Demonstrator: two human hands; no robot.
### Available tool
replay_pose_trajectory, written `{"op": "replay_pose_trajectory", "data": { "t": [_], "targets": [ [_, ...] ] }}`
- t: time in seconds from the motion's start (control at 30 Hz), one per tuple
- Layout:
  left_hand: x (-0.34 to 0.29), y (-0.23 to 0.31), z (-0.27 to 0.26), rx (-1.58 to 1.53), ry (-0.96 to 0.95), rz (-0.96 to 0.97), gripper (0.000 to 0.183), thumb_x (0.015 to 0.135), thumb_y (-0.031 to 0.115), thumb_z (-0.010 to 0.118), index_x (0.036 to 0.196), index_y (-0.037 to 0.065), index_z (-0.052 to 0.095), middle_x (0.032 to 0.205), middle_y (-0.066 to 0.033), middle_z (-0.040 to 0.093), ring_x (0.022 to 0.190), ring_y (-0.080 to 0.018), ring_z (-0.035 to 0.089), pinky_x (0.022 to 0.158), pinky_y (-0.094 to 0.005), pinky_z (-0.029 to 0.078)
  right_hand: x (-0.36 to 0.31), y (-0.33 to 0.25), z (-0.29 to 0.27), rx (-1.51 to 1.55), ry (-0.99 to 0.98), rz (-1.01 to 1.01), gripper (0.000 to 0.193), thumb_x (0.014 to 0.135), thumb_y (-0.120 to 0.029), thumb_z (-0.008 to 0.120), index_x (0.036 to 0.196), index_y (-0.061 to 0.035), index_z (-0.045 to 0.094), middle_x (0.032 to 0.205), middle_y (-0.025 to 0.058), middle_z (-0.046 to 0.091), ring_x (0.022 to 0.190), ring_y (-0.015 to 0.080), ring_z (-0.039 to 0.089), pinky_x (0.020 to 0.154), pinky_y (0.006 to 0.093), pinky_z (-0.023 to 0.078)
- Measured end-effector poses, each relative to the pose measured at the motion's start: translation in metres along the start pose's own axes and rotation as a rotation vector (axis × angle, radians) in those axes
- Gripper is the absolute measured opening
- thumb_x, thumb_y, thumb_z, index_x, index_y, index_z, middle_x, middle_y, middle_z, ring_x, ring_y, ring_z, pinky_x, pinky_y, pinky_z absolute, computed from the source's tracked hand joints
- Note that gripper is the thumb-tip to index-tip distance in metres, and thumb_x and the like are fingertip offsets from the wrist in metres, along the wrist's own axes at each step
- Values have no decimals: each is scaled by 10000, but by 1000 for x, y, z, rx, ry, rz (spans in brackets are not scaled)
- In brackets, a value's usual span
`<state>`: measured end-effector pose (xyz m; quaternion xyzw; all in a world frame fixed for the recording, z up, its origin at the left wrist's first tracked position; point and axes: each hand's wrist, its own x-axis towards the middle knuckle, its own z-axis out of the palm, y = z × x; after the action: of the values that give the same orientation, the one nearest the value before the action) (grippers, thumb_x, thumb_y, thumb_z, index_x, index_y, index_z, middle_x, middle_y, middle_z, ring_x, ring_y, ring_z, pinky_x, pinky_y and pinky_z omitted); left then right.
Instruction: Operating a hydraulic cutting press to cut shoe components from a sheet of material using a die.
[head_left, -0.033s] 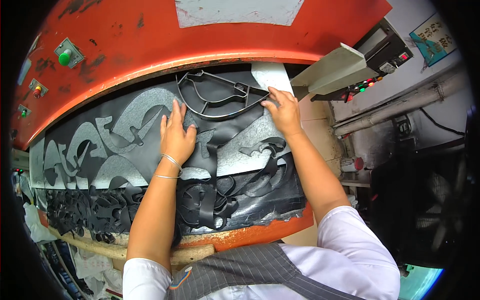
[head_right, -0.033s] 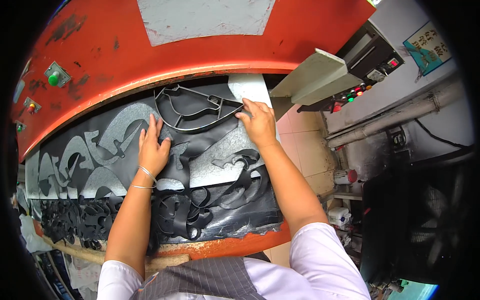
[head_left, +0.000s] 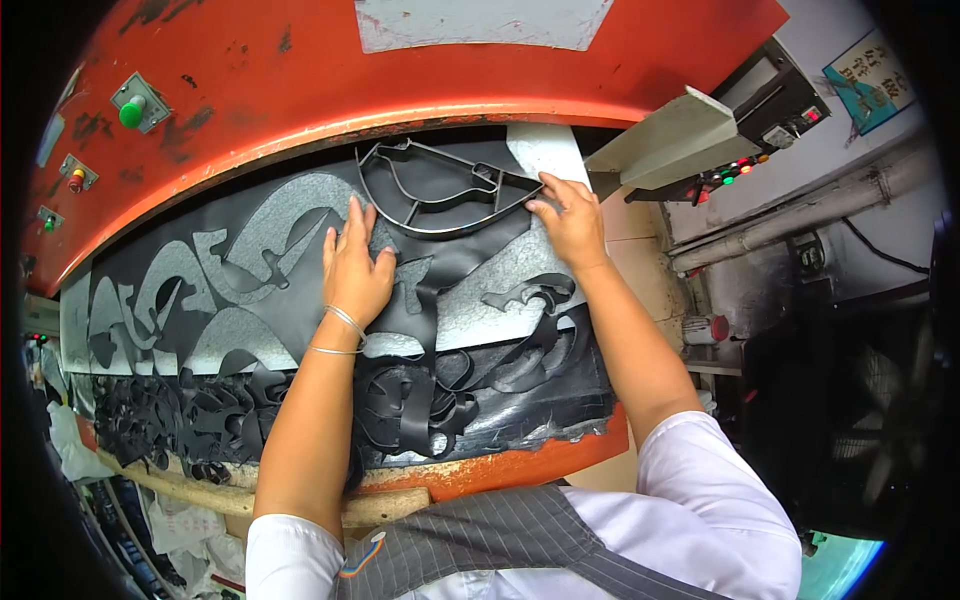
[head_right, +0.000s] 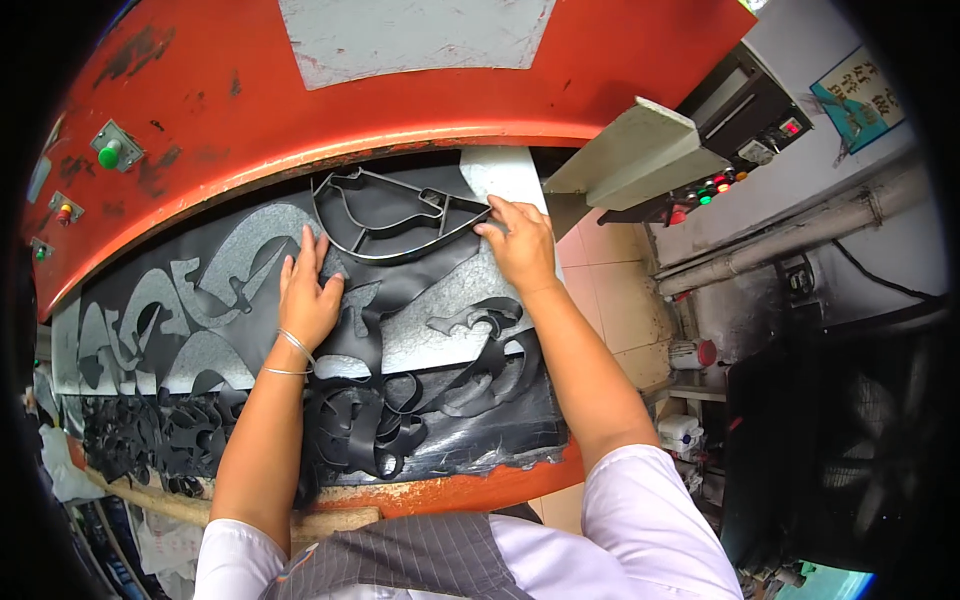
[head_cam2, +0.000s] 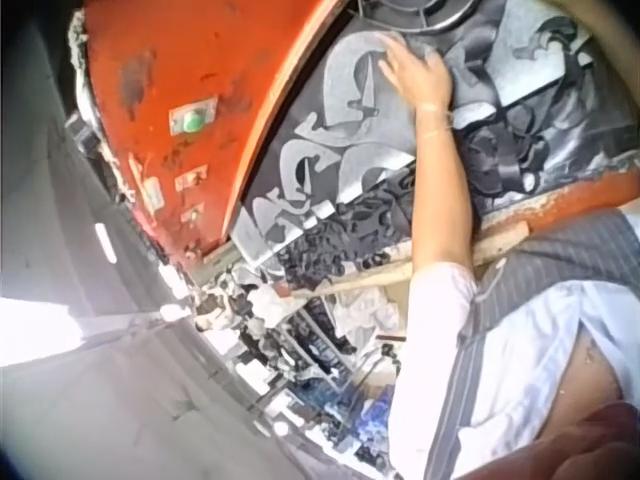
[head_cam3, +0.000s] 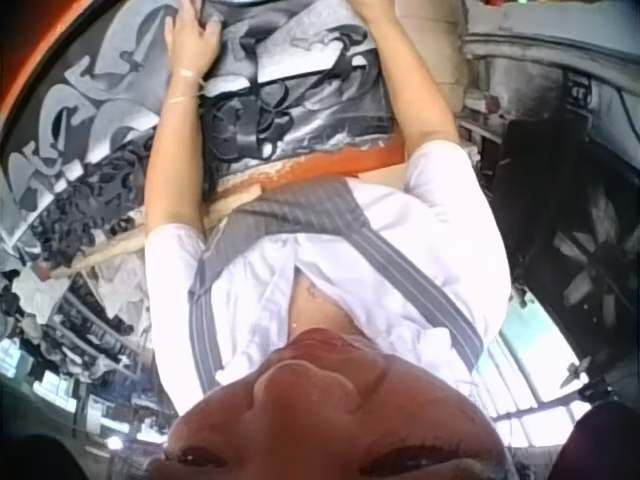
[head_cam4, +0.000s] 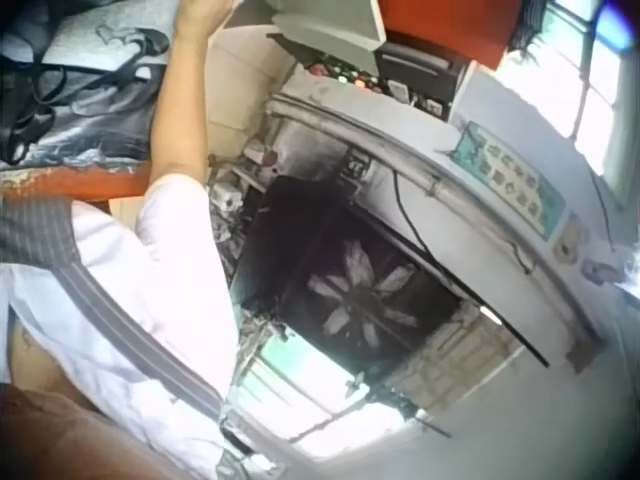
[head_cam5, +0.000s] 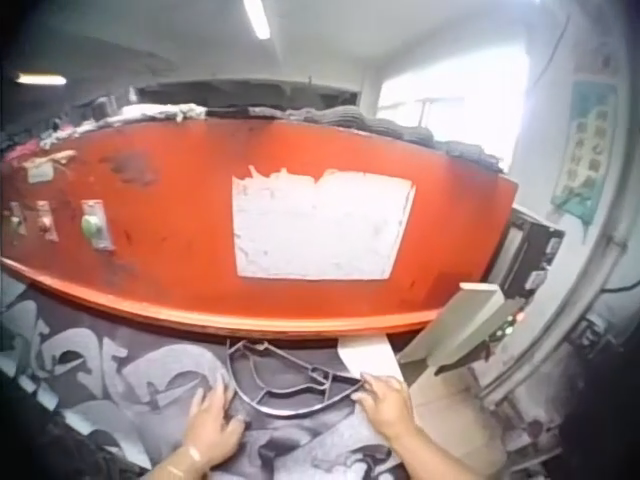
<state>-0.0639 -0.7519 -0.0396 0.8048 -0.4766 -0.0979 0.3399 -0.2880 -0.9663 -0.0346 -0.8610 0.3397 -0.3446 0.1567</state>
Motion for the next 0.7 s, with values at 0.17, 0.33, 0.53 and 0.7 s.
{"op": "replay_pose_trajectory", "data": {
  "t": [0.17, 0.33, 0.53, 0.7],
  "targets": [
    [2, -5, -4, 18, -24, 14, 850, 829, 150, 572, 1517, -9, 98, 1462, -95, 462, 1392, -259, 360, 1173, -468, 125, 5, 3, 5, 140, -11, -10, 386, 753, -99, 761, 1130, -76, 685, 916, 121, 685, 856, 256, 673, 800, 359, 511],
    [5, -7, -3, 57, -26, 18, 876, 815, 159, 577, 1518, -9, 82, 1461, -96, 464, 1397, -255, 353, 1169, -483, 121, 10, 0, 6, 42, -22, -26, 392, 747, -83, 753, 1134, -87, 688, 917, 125, 685, 831, 269, 665, 785, 367, 515],
    [6, -4, 1, 0, -6, -11, 837, 807, 159, 564, 1508, -15, 142, 1452, -101, 476, 1378, -250, 387, 1172, -460, 122, 1, 9, 14, -6, -47, -76, 437, 811, -93, 684, 1240, -51, 608, 940, 89, 677, 937, 269, 616, 854, 402, 450],
    [10, -7, 1, 54, 42, -10, 819, 805, 169, 559, 1497, -27, 169, 1458, -87, 472, 1375, -245, 391, 1174, -452, 125, 6, 1, 10, -73, -64, -130, 490, 821, -79, 672, 1297, -46, 560, 1009, 97, 672, 973, 270, 608, 868, 397, 446]
  ]
}}
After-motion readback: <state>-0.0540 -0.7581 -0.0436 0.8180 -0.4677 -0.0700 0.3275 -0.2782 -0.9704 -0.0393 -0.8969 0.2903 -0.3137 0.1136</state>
